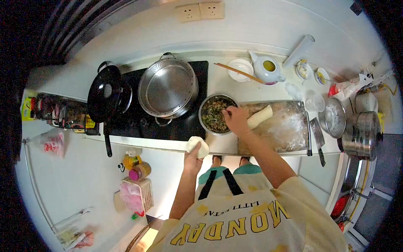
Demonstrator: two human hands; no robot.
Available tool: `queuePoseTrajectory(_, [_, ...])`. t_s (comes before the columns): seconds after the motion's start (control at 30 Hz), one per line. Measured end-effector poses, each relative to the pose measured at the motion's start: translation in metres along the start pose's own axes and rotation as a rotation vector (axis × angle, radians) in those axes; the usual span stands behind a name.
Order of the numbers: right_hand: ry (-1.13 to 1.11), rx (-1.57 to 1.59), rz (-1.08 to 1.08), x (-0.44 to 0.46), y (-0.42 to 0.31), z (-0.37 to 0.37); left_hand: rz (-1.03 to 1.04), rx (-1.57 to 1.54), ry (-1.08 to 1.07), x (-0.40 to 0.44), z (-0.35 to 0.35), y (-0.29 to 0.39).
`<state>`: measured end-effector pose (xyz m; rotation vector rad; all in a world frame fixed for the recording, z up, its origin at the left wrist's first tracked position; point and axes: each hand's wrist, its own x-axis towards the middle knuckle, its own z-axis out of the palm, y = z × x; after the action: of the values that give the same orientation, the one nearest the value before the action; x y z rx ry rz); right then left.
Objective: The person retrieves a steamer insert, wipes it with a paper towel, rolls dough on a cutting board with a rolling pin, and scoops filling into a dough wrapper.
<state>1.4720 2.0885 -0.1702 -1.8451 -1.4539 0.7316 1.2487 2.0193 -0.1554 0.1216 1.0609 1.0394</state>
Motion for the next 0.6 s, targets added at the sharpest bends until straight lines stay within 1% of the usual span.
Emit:
queuePoseTrajectory(0.07, [-0.026,0.043,-0.194,-0.004,-0.001,0.011,0.017,0.095,0.016,0.006,-0.002,-0.003])
queuePoseTrajectory(0.1, [-0.078,-0.070,-0.262,-0.006,-0.008,0.004,0.026,0.143,0.021,0.010,-0.005,-0.006])
queuePoseTrajectory(0.2, [-0.141,-0.194,-0.255,-0.016,-0.009,-0.013,0.024,0.203,0.025,0.021,-0.013,-0.015])
queuePoseTrajectory(0.3, [-0.207,-0.532,-0.363,-0.030,0.000,-0.028,0.016,0.261,0.067,0.025,-0.009,-0.023])
queuePoseTrajectory(0.37, [-0.268,-0.601,-0.395,-0.036,0.037,-0.018,0.096,0.296,0.051,0.034,-0.011,-0.035])
queuePoseTrajectory(0.4, [-0.298,-0.635,-0.411,-0.037,0.036,-0.017,0.135,0.315,0.043,0.038,-0.011,-0.039])
queuePoseTrajectory(0.5, [-0.260,-0.534,-0.442,-0.053,0.022,-0.011,0.190,0.454,0.052,0.047,-0.014,-0.047])
queuePoseTrajectory(0.6, [-0.269,-0.578,-0.425,-0.060,0.021,0.006,0.169,0.478,0.060,0.052,-0.011,-0.048])
